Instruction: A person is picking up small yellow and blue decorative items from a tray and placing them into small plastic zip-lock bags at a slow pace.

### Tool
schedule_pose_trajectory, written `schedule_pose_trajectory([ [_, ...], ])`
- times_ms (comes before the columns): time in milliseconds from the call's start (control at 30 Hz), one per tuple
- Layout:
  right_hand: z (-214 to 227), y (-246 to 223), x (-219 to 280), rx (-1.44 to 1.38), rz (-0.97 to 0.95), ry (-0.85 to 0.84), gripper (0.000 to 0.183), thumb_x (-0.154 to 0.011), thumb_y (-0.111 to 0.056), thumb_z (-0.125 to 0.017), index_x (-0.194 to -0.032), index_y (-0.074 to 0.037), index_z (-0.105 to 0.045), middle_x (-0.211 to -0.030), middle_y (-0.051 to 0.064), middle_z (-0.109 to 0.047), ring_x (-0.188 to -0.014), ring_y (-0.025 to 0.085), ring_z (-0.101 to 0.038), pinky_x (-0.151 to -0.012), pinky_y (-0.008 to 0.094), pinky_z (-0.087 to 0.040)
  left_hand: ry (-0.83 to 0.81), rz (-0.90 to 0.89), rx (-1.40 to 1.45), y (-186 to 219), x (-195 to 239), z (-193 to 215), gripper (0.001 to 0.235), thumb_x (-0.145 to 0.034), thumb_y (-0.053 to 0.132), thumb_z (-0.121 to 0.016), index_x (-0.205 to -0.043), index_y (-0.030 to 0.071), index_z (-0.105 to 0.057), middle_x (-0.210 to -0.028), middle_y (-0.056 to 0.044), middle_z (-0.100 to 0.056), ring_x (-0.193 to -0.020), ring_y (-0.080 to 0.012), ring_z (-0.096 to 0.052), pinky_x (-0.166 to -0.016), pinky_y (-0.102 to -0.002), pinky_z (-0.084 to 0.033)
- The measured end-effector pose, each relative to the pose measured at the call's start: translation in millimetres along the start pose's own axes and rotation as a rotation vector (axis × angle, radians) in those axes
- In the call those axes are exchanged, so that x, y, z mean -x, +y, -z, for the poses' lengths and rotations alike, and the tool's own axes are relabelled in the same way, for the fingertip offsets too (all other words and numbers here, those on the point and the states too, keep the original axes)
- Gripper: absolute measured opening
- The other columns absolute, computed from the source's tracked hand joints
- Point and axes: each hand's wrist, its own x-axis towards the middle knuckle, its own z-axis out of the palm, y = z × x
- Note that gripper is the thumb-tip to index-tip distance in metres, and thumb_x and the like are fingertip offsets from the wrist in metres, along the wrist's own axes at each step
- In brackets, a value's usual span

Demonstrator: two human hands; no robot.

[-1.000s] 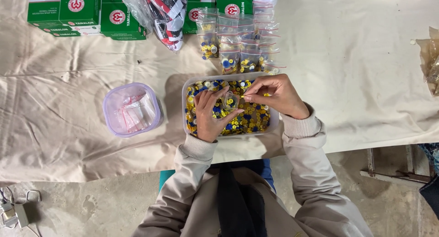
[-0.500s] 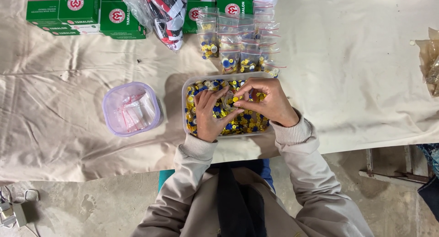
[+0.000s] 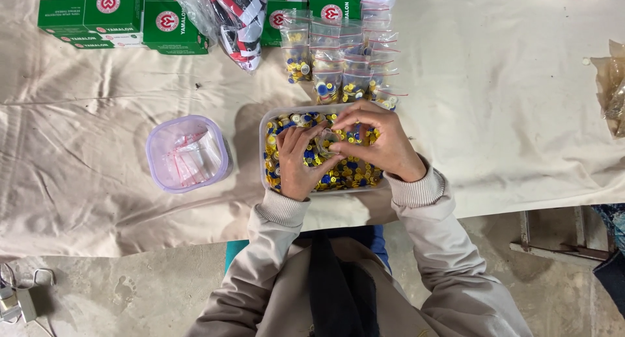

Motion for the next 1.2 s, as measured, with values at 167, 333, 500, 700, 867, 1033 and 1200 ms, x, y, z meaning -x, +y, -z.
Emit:
schedule_pose_trajectory([
  [167, -3, -2, 0, 0.104, -0.052, -0.136, 0.020, -0.079, -0.009, -0.083, -0.092, 0.002, -0.073, -0.106, 0.023, -0.071, -0.088, 0.032, -0.069, -0.064, 0.038, -0.059, -0.003, 0.010, -0.014, 7, -7, -1, 0.060, -0.084, 0.026, -0.094, -0.133, 0.006, -0.066, -0.100, -0.010, -0.064, -0.094, -0.0265, -0.064, -0.098, -0.049, -0.045],
  [333, 16, -11, -11, 0.075, -0.153, -0.169, 0.006, -0.091, -0.004, -0.072, -0.097, -0.003, -0.073, -0.096, 0.018, -0.074, -0.085, 0.029, -0.071, -0.070, 0.036, -0.062, -0.159, 0.222, 0.358, 6, -24, 7, 0.113, -0.076, 0.020, -0.099, -0.160, -0.002, -0.027, -0.118, -0.031, -0.064, -0.113, -0.0506, -0.068, -0.104, -0.066, -0.051],
  [500, 36, -59, -40, 0.145, -0.067, -0.214, 0.003, -0.097, -0.002, -0.067, -0.098, -0.001, -0.069, -0.091, 0.017, -0.073, -0.082, 0.027, -0.069, -0.075, 0.038, -0.058, -0.380, 0.297, 0.616, -2, -49, 18, 0.025, -0.099, 0.021, -0.079, -0.112, 0.000, -0.077, -0.075, -0.014, -0.072, -0.055, -0.0136, -0.057, -0.054, -0.029, -0.047],
  [700, 51, -69, -57, 0.180, 0.164, -0.251, 0.008, -0.098, -0.010, -0.070, -0.102, -0.003, -0.068, -0.116, 0.014, -0.069, -0.103, 0.023, -0.067, -0.071, 0.027, -0.057, -0.337, 0.089, 0.438, 2, -93, 31, 0.031, -0.099, 0.022, -0.077, -0.123, 0.005, -0.068, -0.112, -0.011, -0.077, -0.093, -0.0188, -0.079, -0.083, -0.029, -0.069],
  [867, 56, -56, -73, 0.199, 0.190, -0.236, 0.005, -0.101, -0.006, -0.071, -0.104, -0.003, -0.068, -0.114, 0.014, -0.062, -0.102, 0.021, -0.061, -0.075, 0.027, -0.053, -0.338, -0.028, 0.401, -1, -129, 43, 0.007, -0.101, 0.010, -0.077, -0.107, 0.008, -0.074, -0.107, -0.009, -0.079, -0.088, -0.0160, -0.075, -0.081, -0.030, -0.064],
  [1033, 54, -41, -95, 0.235, 0.210, -0.210, 0.007, -0.105, -0.007, -0.071, -0.104, -0.001, -0.068, -0.098, 0.011, -0.069, -0.091, 0.019, -0.066, -0.073, 0.028, -0.053, -0.310, -0.072, 0.356, -6, -150, 44, 0.023, -0.100, 0.000, -0.077, -0.120, 0.008, -0.069, -0.111, -0.010, -0.080, -0.098, -0.0190, -0.081, -0.090, -0.037, -0.068],
  [1200, 45, -9, -117, 0.169, 0.036, -0.264, 0.022, -0.098, 0.000, -0.068, -0.113, -0.004, -0.054, -0.106, 0.014, -0.071, -0.092, 0.024, -0.074, -0.076, 0.033, -0.064, -0.247, 0.111, 0.266, -16, -156, 44, 0.065, -0.094, 0.002, -0.088, -0.135, 0.012, -0.038, -0.087, -0.010, -0.083, -0.075, -0.0222, -0.085, -0.074, -0.036, -0.073],
])
